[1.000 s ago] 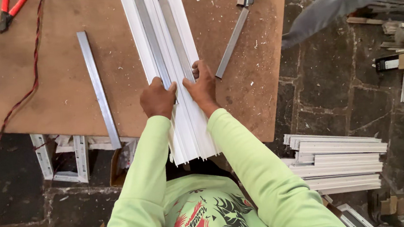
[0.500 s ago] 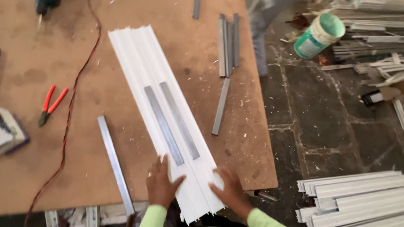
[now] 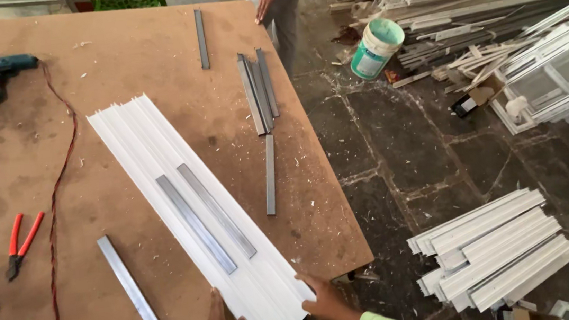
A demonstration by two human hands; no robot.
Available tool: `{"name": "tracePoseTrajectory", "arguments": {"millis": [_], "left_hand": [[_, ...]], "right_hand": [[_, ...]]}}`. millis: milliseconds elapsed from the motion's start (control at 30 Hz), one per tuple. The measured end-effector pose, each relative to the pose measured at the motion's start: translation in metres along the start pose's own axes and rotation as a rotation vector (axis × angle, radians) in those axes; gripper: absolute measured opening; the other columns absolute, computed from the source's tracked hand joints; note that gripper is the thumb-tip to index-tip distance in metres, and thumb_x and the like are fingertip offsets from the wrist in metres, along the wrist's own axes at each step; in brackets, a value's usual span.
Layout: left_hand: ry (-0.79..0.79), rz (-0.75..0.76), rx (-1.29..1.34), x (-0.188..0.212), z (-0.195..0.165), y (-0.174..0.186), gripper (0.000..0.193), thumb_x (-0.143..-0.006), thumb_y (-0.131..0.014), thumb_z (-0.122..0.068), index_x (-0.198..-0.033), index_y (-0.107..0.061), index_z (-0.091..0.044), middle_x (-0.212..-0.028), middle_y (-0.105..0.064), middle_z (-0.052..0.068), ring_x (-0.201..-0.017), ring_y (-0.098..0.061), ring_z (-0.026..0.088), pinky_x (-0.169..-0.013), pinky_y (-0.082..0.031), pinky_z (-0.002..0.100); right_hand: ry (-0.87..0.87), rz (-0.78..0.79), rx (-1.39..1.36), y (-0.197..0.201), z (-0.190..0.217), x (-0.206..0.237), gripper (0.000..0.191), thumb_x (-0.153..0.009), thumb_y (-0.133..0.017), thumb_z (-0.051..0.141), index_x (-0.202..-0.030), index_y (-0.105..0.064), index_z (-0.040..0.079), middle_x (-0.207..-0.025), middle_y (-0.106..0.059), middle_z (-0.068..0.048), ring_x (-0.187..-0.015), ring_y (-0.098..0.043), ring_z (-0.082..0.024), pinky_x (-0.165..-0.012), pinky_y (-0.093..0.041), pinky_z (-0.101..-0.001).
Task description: The person carries white PVC window profiles to a work table and slides flat metal reinforcement strips into the channels of the profiles, pressing each strip in by hand and setting completed profiles aside. They handle several profiles and strips one at a time across the table.
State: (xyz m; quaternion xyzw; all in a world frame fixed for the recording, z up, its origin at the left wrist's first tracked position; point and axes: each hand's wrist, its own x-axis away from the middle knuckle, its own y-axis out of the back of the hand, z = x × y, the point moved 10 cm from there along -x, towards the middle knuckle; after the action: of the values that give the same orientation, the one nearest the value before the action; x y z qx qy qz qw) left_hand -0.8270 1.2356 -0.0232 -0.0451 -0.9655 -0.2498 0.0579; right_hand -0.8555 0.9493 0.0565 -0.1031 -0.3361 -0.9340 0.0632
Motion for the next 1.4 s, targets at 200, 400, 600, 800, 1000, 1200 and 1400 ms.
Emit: {"name": "tracePoseTrajectory", "arguments": {"millis": [200,400,600,800,1000,1200,1400], "left_hand": [[0.056,-0.032,0.029,-0.016,-0.001,0.022,0.104,-0.065,-0.078,-0.009,-0.157,-0.028,-0.003,-0.157,-0.043,0.023,-0.139,-0.049,0.038,-0.111,-0.042,0.038],[-0.063,0.047,0.098,-0.067,-0.01,0.049,0.107,-0.064,-0.074,-0.005,-0.159,-0.025,0.001,-0.152,-0.047,0.027,-0.138,-0.052,0.041,-0.111,-0.043,0.041],[0.083,0.144,-0.122,-0.05,-0.004,0.051,0.096,-0.086,-0.07,-0.019,-0.168,-0.022,-0.004,-0.169,-0.037,0.023,-0.142,-0.049,0.041,-0.115,-0.044,0.045],[0.103,0.294,-0.268,0.013,-0.066,0.027,0.13,-0.057,-0.095,-0.046,-0.158,-0.022,-0.012,-0.163,0.008,0.032,-0.148,-0.022,0.051,-0.112,-0.037,0.05],[-0.035,0.166,-0.385,0.013,-0.09,0.039,0.122,-0.057,-0.094,-0.046,-0.157,-0.035,-0.01,-0.165,-0.003,0.032,-0.151,-0.02,0.049,-0.12,-0.03,0.051],[-0.126,-0.06,-0.376,-0.033,-0.093,0.064,0.058,-0.086,-0.085,-0.036,-0.135,-0.066,-0.013,-0.15,-0.052,0.013,-0.138,-0.049,0.039,-0.11,-0.043,0.051],[0.087,-0.173,-0.347,-0.103,-0.08,0.077,0.038,-0.084,-0.083,-0.032,-0.114,-0.071,-0.011,-0.115,-0.071,0.012,-0.103,-0.066,0.037,-0.091,-0.053,0.048]], "right_hand": [[-0.027,0.012,-0.071,-0.016,0.002,-0.014,0.062,-0.073,-0.067,0.007,-0.134,-0.063,0.012,-0.119,-0.071,-0.014,-0.104,-0.068,-0.022,-0.093,-0.053,-0.0346],[0.047,0.002,-0.112,-0.032,0.019,-0.052,0.067,-0.073,-0.069,0.008,-0.139,-0.058,0.012,-0.115,-0.072,-0.016,-0.103,-0.069,-0.024,-0.089,-0.055,-0.0354],[0.01,0.149,-0.079,-0.033,0.017,-0.045,0.069,-0.077,-0.076,0.016,-0.143,-0.058,0.016,-0.131,-0.069,-0.02,-0.123,-0.064,-0.032,-0.102,-0.052,-0.0404],[0.207,0.168,0.238,-0.026,0.075,0.002,0.078,-0.074,-0.086,0.025,-0.145,-0.053,0.019,-0.141,-0.053,-0.025,-0.129,-0.051,-0.042,-0.104,-0.046,-0.0456],[0.27,0.063,0.341,-0.02,0.082,-0.002,0.05,-0.09,-0.079,0.021,-0.137,-0.065,0.022,-0.124,-0.064,-0.014,-0.114,-0.062,-0.035,-0.097,-0.052,-0.0447],[0.352,0.068,0.326,-0.017,0.085,-0.007,0.056,-0.082,-0.081,0.023,-0.136,-0.065,0.019,-0.131,-0.061,-0.016,-0.118,-0.06,-0.036,-0.1,-0.05,-0.0457],[0.277,0.021,0.275,-0.013,0.076,0.012,0.068,-0.085,-0.081,0.028,-0.146,-0.055,0.013,-0.141,-0.057,-0.016,-0.128,-0.055,-0.038,-0.106,-0.047,-0.0469]]}}
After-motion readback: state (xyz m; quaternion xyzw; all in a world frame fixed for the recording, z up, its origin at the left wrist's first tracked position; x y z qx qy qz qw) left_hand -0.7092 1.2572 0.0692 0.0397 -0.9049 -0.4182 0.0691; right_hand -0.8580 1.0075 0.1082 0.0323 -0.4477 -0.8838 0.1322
